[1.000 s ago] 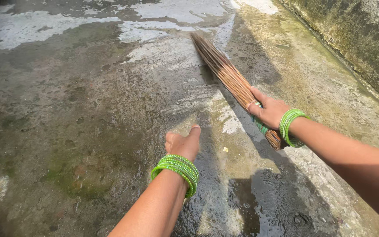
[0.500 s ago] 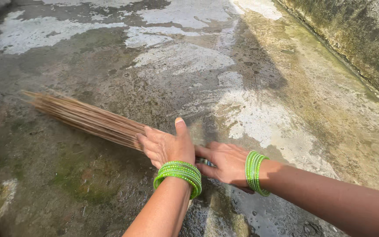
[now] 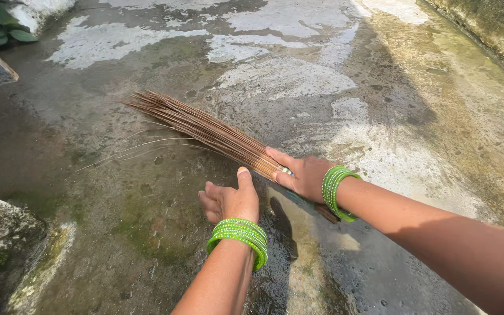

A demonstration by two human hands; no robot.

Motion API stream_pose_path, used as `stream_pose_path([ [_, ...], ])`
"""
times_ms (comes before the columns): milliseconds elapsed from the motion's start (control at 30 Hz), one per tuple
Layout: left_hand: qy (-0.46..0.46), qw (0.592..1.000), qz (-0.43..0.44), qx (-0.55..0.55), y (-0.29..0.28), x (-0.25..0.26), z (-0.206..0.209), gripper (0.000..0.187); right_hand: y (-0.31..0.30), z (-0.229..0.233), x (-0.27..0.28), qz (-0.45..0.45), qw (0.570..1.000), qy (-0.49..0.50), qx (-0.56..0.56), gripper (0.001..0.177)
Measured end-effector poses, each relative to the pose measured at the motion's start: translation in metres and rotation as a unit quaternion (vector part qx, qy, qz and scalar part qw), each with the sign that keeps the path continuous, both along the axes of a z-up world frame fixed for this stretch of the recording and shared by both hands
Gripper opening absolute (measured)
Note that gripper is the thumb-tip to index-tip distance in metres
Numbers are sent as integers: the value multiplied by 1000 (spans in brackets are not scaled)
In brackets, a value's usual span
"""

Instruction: The person sweeps water across the wet concrete ground using a handheld broom.

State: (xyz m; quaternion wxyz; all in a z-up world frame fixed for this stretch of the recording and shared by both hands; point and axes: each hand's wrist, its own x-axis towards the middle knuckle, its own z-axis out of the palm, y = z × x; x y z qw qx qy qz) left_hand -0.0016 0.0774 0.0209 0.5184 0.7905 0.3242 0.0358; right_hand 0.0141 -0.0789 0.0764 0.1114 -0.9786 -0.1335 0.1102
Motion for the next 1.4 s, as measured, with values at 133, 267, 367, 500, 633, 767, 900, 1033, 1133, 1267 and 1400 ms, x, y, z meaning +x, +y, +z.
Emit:
stream_pose_path([
  [133, 12, 999, 28, -29, 24, 7, 4, 107, 41, 3, -34, -24, 984, 0, 175, 70],
  [267, -14, 995, 96, -12, 50, 6, 6, 108, 78, 8, -48, 67, 976, 8, 205, 69],
  [367, -13, 989, 148, 15, 71, 12, -5, 109, 113, -10, -30, 158, 986, -2, 58, 45],
  [500, 9, 983, 177, 46, 99, 17, -19, 110, 148, -26, -8, 214, 975, -37, -47, 43],
  [633, 51, 986, 156, -2, 107, 18, -9, 108, 138, -1, 26, 129, 990, 20, -58, 68],
  [767, 60, 991, 117, -7, 113, 9, 11, 103, 120, -4, 52, 24, 999, 45, -3, 69],
  [900, 57, 991, 122, -20, 115, -1, 20, 103, 109, -18, 70, -9, 991, -10, 131, 70],
  [1033, 48, 991, 121, -33, 114, -10, 22, 103, 125, -5, 34, -56, 980, -18, 188, 71],
  [1133, 52, 991, 118, -36, 107, -17, 26, 103, 120, 10, -12, -50, 977, -1, 208, 76],
  [1267, 32, 994, 96, -35, 90, -24, 22, 105, 69, 11, -45, 90, 992, 64, 67, 72],
  [1400, 30, 997, 56, -39, 64, -17, 6, 107, -7, 4, -58, 30, 995, 88, -44, 67],
])
